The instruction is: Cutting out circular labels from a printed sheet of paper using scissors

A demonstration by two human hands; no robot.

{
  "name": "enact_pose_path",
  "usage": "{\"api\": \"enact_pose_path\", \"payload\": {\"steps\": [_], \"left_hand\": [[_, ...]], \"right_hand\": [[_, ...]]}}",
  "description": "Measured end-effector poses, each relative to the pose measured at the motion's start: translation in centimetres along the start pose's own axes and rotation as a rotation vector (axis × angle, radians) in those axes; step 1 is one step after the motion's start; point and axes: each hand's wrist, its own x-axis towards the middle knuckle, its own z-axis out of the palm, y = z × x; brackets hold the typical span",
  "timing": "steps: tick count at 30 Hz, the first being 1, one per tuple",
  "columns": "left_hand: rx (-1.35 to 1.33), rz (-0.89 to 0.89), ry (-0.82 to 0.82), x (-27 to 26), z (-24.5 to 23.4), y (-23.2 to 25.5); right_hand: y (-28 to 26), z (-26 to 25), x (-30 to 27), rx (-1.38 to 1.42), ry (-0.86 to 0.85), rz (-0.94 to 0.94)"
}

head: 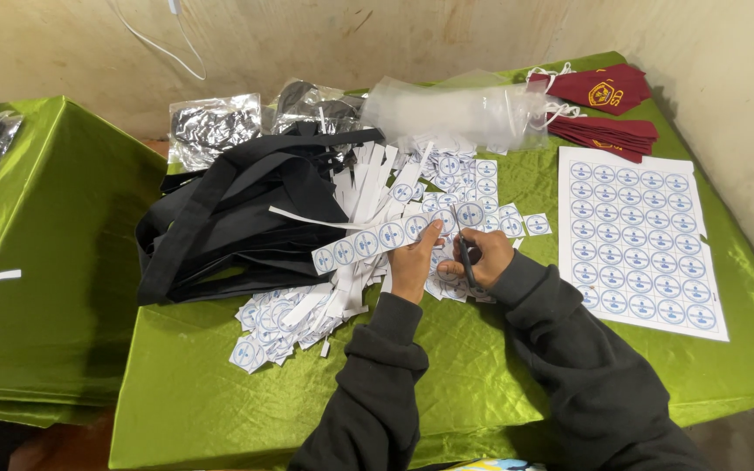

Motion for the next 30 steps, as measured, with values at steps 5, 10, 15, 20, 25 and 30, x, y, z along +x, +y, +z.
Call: {"api": "enact_pose_path", "payload": {"steps": [5,10,15,20,25,30], "left_hand": [[0.004,-0.010,0.014,0.2,-0.5,-1.8],[0.008,-0.001,0.019,0.2,-0.7,-2.4],[0.001,-0.030,0.018,-0.1,-0.8,-1.6],[-0.007,-0.003,0.015,0.3,-0.3,-1.3],[-0.006,-0.019,0.024,-0.1,-0.4,-1.3],[-0.031,-0.011,0.015,0.3,-0.2,-0.5]], "right_hand": [[0.1,-0.1,0.0,0.001,-0.002,0.006],[0.7,-0.1,0.0,0.015,-0.004,-0.011],[0.0,-0.2,-0.1,-0.012,-0.013,-0.016],[1.0,-0.1,0.0,0.002,-0.008,-0.021],[-0.1,-0.2,0.1,0.008,-0.003,-0.022],[1.5,0.0,-0.1,-0.015,-0.006,0.004]]}}
